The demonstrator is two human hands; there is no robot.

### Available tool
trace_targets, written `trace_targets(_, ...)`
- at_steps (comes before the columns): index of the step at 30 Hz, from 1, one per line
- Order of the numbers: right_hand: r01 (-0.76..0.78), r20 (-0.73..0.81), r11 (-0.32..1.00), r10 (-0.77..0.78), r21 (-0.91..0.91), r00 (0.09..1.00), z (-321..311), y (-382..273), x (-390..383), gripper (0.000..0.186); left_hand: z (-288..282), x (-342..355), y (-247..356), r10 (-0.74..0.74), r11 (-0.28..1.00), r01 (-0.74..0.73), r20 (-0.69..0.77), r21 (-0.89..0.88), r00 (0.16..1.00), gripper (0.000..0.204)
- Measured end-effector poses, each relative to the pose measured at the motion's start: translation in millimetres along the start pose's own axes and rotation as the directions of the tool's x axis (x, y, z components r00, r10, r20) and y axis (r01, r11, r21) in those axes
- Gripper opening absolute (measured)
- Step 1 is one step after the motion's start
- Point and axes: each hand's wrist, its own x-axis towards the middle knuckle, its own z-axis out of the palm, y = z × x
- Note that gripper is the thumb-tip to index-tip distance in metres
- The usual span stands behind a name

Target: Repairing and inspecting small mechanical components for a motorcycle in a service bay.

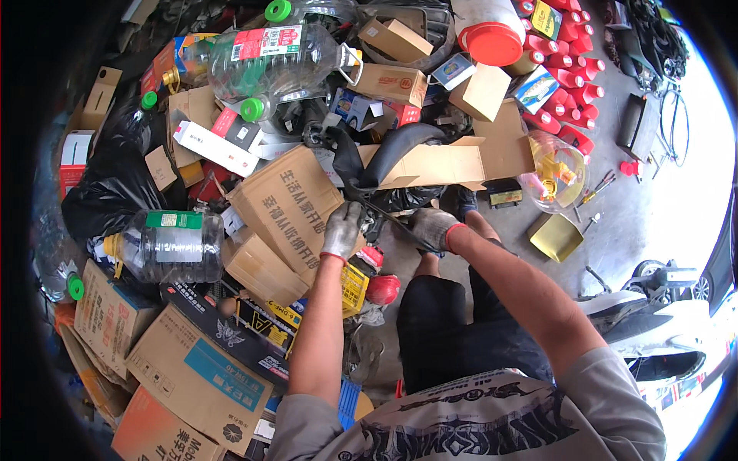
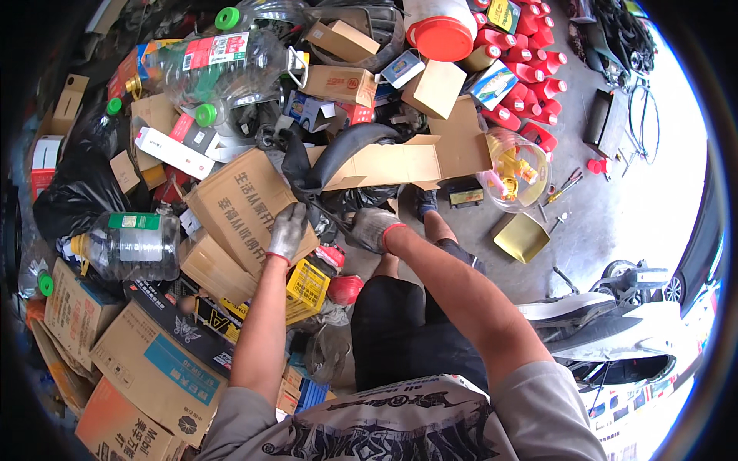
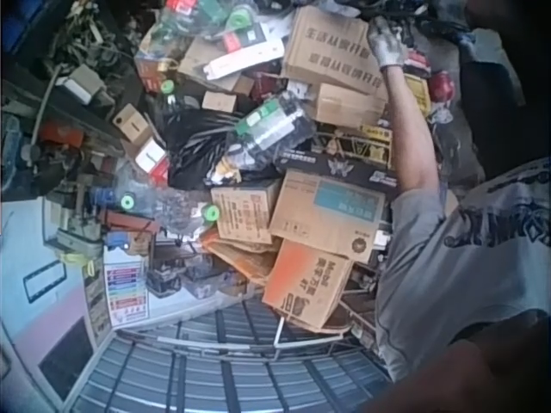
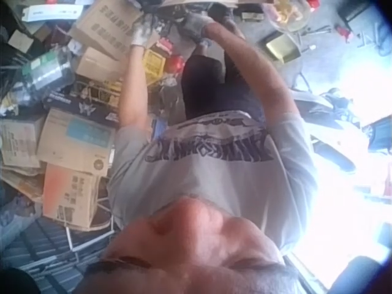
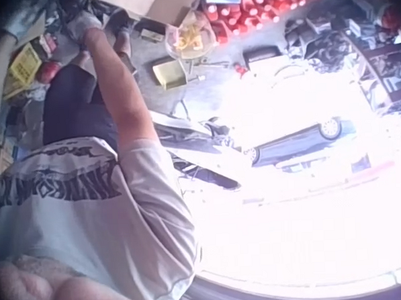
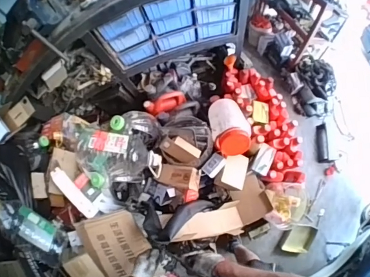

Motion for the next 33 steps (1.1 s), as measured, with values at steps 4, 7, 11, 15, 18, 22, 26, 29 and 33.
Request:
trace_targets(4,-0.129,-0.138,0.991,0.133,0.041,0.981,-0.1,-16.4,-13.4,0.041,18.3,-7.2,43.7,0.060,0.895,0.010,-0.144,0.447,0.988,0.044)
trace_targets(7,-0.135,-0.124,0.991,0.134,0.002,0.983,3.2,-16.9,-5.9,0.040,16.8,-5.6,57.9,0.044,0.816,0.076,-0.193,0.573,0.980,0.049)
trace_targets(11,-0.131,-0.127,0.991,0.125,-0.037,0.984,3.0,-20.1,-6.6,0.041,7.2,2.1,60.8,0.096,0.719,0.050,-0.171,0.693,0.981,0.045)
trace_targets(15,-0.117,-0.149,0.993,0.112,-0.026,0.983,1.9,-16.8,-7.5,0.041,11.9,7.7,73.0,0.088,0.511,-0.003,-0.049,0.860,0.995,0.040)
trace_targets(18,-0.136,-0.141,0.990,0.141,0.043,0.980,-3.0,-25.0,-13.9,0.048,8.2,9.1,72.4,0.065,0.439,-0.029,0.000,0.898,0.998,0.039)
trace_targets(22,-0.031,-0.165,0.982,0.063,0.187,0.984,4.5,-9.1,-11.3,0.041,7.9,16.4,62.1,0.073,0.516,-0.029,-0.010,0.856,0.997,0.037)
trace_targets(26,0.127,-0.088,0.945,-0.104,0.303,0.991,18.4,7.7,-8.3,0.044,1.3,19.0,30.9,0.223,0.756,-0.072,-0.153,0.651,0.963,0.041)
trace_targets(29,0.083,-0.015,0.957,-0.082,0.278,0.997,26.9,16.2,-6.2,0.047,2.3,15.2,17.5,0.174,0.872,-0.077,-0.158,0.483,0.972,0.041)
trace_targets(33,0.023,0.011,0.950,-0.028,0.310,1.000,29.4,8.7,-15.7,0.051,1.3,8.5,5.5,0.267,0.849,-0.140,-0.185,0.510,0.946,0.040)
